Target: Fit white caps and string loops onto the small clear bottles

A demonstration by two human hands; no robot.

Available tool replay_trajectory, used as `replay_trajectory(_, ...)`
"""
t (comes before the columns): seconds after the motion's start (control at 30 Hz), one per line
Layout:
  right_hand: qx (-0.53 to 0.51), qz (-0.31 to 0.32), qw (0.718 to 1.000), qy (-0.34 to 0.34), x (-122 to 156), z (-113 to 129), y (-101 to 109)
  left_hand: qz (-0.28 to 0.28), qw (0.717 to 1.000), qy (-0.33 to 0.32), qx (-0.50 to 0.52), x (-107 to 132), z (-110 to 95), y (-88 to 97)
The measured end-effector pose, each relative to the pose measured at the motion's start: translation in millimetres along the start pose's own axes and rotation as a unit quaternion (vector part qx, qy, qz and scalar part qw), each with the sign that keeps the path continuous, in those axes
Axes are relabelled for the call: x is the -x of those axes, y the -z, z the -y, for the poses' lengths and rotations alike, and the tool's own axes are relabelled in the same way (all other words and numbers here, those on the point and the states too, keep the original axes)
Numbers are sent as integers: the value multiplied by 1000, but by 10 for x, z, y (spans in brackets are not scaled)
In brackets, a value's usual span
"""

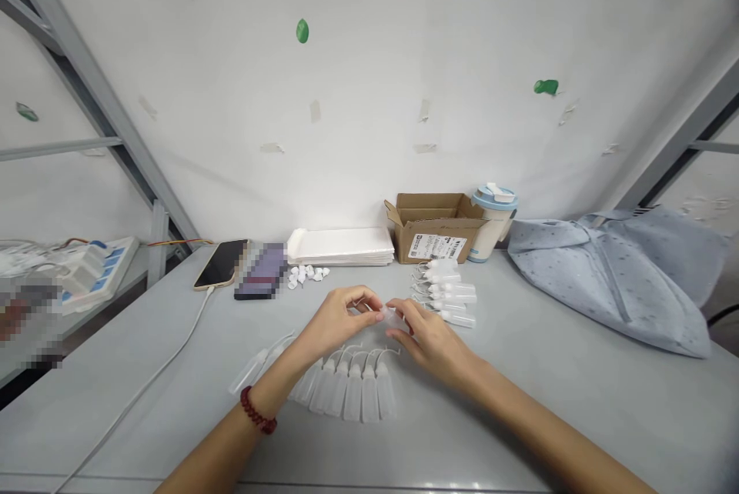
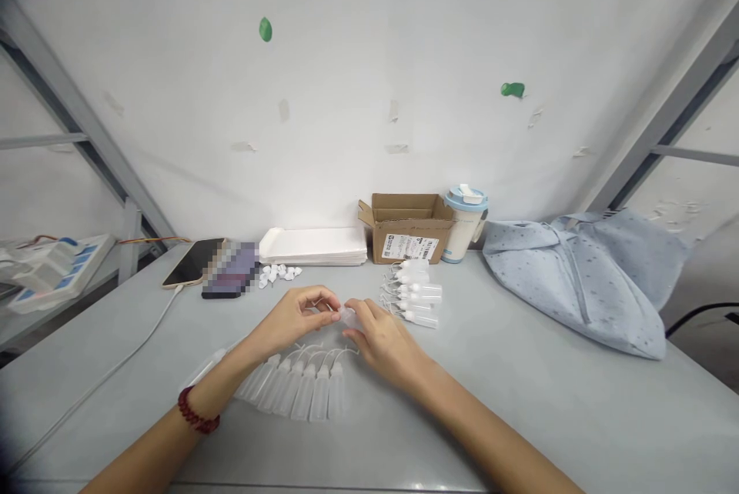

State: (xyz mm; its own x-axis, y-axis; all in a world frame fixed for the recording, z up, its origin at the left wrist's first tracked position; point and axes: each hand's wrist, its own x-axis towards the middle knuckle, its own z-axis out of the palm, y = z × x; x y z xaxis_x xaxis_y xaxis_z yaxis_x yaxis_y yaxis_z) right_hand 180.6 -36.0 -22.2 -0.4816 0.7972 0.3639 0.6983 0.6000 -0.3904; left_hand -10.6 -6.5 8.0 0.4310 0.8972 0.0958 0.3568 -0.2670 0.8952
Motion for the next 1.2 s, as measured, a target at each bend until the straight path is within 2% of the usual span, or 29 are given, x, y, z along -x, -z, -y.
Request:
replay_trajectory(0.2,-5,6,1000,6,17,22,-3,6,1000,-2,-20,4,-17,-17)
replay_trajectory(0.3,1,-1,1000,7,15,16,5,-9,999,-16,-47,-19,-14,169)
replay_trajectory(0.33,7,-6,1000,6,14,11,10,-33,997,-18,-61,-28,6,278)
replay_trajectory(0.4,19,-12,1000,7,13,-3,19,-140,982,-10,-128,-40,82,544)
replay_trajectory(0.47,29,-16,999,8,14,-14,27,-230,944,15,-235,-40,200,815)
replay_trajectory(0.5,31,-18,999,10,14,-18,29,-246,925,43,-288,-38,266,928)
replay_trajectory(0.57,33,-23,999,13,15,-23,27,-217,890,97,-389,-39,393,1078)
replay_trajectory(0.63,31,-24,999,16,14,-24,21,-192,879,115,-421,-53,496,1121)
replay_trajectory(0.77,32,-20,999,17,7,-27,9,-141,882,121,-434,-100,618,1025)
replay_trajectory(0.93,35,-20,999,16,-3,-36,8,-106,891,135,-420,-118,681,947)
replay_trajectory(1.07,38,-16,999,15,1,-33,6,-87,907,141,-387,-84,586,954)
replay_trajectory(1.2,31,-19,999,15,6,-12,-4,-36,940,125,-314,-17,278,842)
